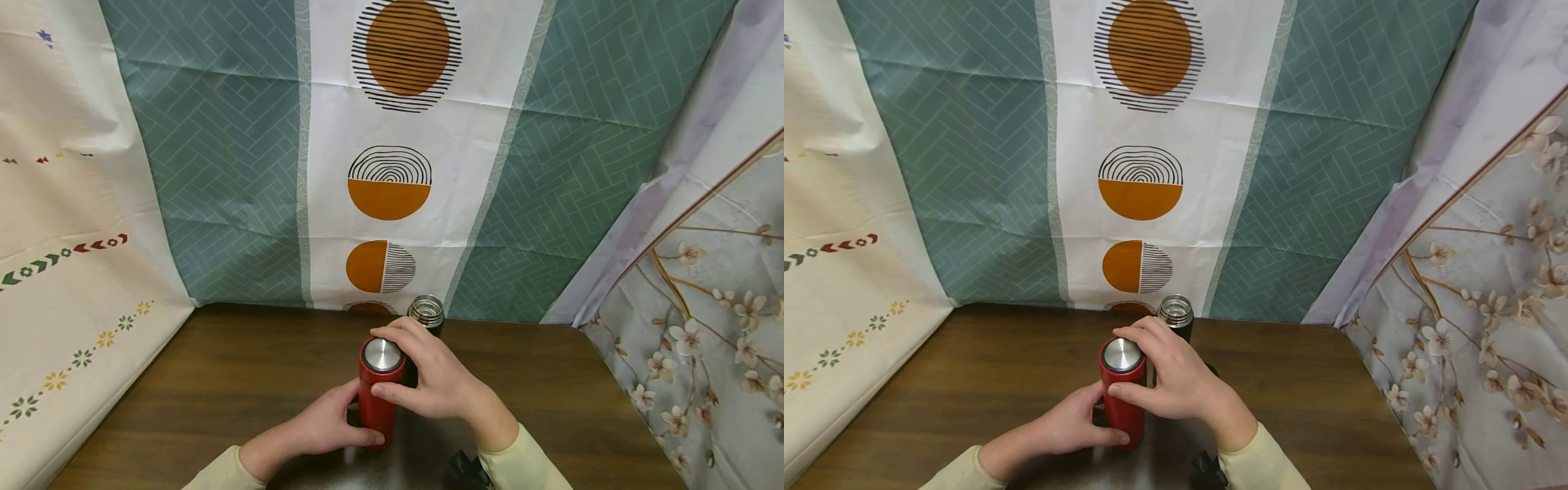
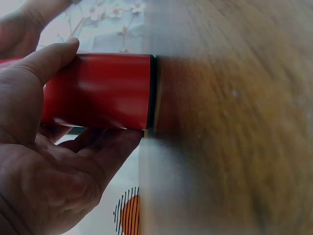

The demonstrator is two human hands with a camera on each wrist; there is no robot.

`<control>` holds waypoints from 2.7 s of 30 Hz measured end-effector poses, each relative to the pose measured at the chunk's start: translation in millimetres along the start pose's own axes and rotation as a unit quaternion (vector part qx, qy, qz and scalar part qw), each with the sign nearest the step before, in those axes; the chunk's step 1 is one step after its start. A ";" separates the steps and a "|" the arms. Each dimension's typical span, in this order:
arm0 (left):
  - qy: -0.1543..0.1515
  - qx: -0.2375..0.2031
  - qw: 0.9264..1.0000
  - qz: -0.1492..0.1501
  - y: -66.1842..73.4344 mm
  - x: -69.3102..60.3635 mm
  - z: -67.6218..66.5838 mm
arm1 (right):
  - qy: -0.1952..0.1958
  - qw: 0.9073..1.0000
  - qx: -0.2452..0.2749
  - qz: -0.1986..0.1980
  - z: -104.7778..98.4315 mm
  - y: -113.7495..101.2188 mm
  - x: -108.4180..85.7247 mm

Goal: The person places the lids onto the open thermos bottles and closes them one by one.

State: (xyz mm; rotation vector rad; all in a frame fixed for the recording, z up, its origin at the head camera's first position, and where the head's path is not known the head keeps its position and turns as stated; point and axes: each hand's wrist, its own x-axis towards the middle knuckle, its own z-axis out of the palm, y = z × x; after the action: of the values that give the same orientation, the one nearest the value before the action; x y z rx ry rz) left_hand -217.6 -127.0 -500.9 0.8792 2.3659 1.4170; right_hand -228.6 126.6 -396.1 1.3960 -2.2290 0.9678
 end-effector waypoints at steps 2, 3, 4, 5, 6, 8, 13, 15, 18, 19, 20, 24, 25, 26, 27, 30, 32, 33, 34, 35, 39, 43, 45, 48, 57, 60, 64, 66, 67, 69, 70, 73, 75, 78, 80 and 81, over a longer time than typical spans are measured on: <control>0.000 0.000 1.000 0.001 -0.2 -0.1 0.2 | 0.000 1.000 0.002 0.005 0.3 -0.1 0.2; 0.000 0.000 1.000 0.001 -0.3 -0.1 0.3 | 0.001 1.000 0.003 0.007 0.4 -0.2 0.4; 0.000 0.001 1.000 0.001 -0.3 -0.1 0.4 | 0.002 1.000 0.004 0.008 0.5 -0.2 0.5; 0.001 0.001 1.000 0.001 -0.4 -0.1 0.4 | 0.002 1.000 0.004 0.010 0.6 -0.3 0.7; 0.001 0.002 1.000 0.002 -0.4 -0.1 0.5 | 0.003 1.000 0.003 0.011 0.6 -0.4 0.8; 0.001 0.001 1.000 0.002 -0.5 -0.1 0.6 | 0.003 1.000 0.003 0.011 0.7 -0.5 0.9; 0.000 0.000 1.000 0.002 -0.7 -0.1 0.4 | 0.006 1.000 0.002 0.012 0.6 -0.8 1.4; -0.001 -0.001 1.000 0.002 -0.8 0.1 0.3 | 0.007 1.000 0.001 0.013 0.7 -0.7 1.4; -0.002 -0.003 1.000 0.002 -1.1 0.3 0.0 | 0.007 1.000 0.000 0.016 0.7 -0.7 1.3; -0.002 -0.003 1.000 0.003 -1.2 0.3 -0.1 | 0.007 1.000 0.000 0.017 0.8 -0.7 1.2; -0.002 -0.002 1.000 0.003 -1.3 0.4 -0.1 | 0.006 1.000 0.000 0.018 0.8 -0.7 1.2; -0.003 0.000 1.000 0.002 -1.6 0.4 -0.1 | 0.005 1.000 0.004 0.018 0.7 -0.7 1.3; -0.003 -0.001 1.000 0.002 -1.7 0.4 -0.1 | 0.004 1.000 0.005 0.019 0.7 -0.7 1.3; -0.003 -0.001 1.000 0.001 -1.7 0.4 -0.1 | 0.004 1.000 0.006 0.019 0.7 -0.7 1.4; -0.003 -0.001 1.000 0.000 -1.6 0.4 -0.1 | 0.004 1.000 0.007 0.019 0.6 -0.7 1.5; -0.002 -0.003 1.000 -0.001 -1.1 0.0 -0.1 | 0.003 1.000 0.009 0.019 0.9 -0.6 1.6; -0.002 -0.004 1.000 -0.002 -0.7 -0.2 -0.1 | 0.003 1.000 0.010 0.018 1.1 -0.6 1.7; -0.002 -0.005 1.000 -0.002 -0.6 -0.3 -0.1 | 0.003 1.000 0.010 0.018 1.2 -0.6 1.7; -0.002 -0.005 1.000 -0.002 -0.6 -0.3 0.0 | 0.003 1.000 0.010 0.018 1.3 -0.5 1.7; -0.002 -0.005 1.000 -0.002 -0.6 -0.4 0.0 | 0.004 1.000 0.010 0.019 1.3 -0.6 1.6; -0.003 -0.003 1.000 0.000 -1.3 -0.1 0.1 | 0.003 1.000 0.009 0.021 1.3 -0.9 1.2; -0.005 -0.003 1.000 0.002 -1.2 0.0 0.0 | 0.003 1.000 0.009 0.026 1.4 -1.1 0.9; -0.006 -0.003 1.000 0.003 -1.1 0.0 -0.2 | 0.002 1.000 0.009 0.026 1.4 -1.1 1.0; -0.005 -0.001 1.000 0.003 -1.2 0.0 -0.3 | 0.003 1.000 0.008 0.026 1.5 -1.2 1.0; -0.005 -0.002 1.000 0.002 -1.4 -0.1 0.1 | 0.004 1.000 0.006 0.023 1.9 -1.3 1.3; -0.005 -0.002 1.000 0.002 -1.0 -0.4 0.1 | 0.005 1.000 0.006 0.026 1.9 -1.4 1.3; -0.004 -0.001 1.000 0.003 -0.8 -0.3 -0.1 | 0.006 1.000 0.006 0.030 1.9 -1.5 1.6; -0.004 -0.001 1.000 0.003 -1.0 -0.2 -0.2 | 0.007 0.999 0.005 0.031 1.9 -1.4 1.8; -0.004 -0.002 1.000 0.003 -1.2 -0.1 -0.2 | 0.008 1.000 0.004 0.030 2.0 -1.4 1.8; -0.003 -0.002 1.000 0.003 -1.5 0.0 -0.2 | 0.009 1.000 0.002 0.029 2.1 -1.2 1.9; -0.003 -0.002 1.000 0.003 -1.6 0.1 -0.2 | 0.010 1.000 0.001 0.028 2.2 -1.2 1.9; -0.003 -0.001 1.000 0.004 -1.8 0.2 -0.3 | 0.012 1.000 -0.004 0.025 2.5 -0.7 1.8; -0.003 0.000 1.000 0.005 -1.9 0.3 -0.4 | 0.012 1.000 -0.006 0.023 2.7 -0.4 1.8; -0.003 0.001 1.000 0.005 -1.8 0.5 -0.5 | 0.010 1.000 -0.008 0.022 2.8 -0.4 1.9; -0.003 0.001 1.000 0.005 -1.7 0.5 -0.6 | 0.006 1.000 -0.010 0.021 2.7 -0.4 1.7; -0.003 0.001 1.000 0.005 -1.6 0.6 -0.6 | 0.005 1.000 -0.011 0.021 2.7 -0.3 1.6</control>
State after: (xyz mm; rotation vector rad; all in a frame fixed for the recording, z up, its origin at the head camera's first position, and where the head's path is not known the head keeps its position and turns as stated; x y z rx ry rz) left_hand -218.9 -127.6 -502.0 0.8974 2.3622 1.4128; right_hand -228.9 123.6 -396.9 1.3372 -2.2642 0.9599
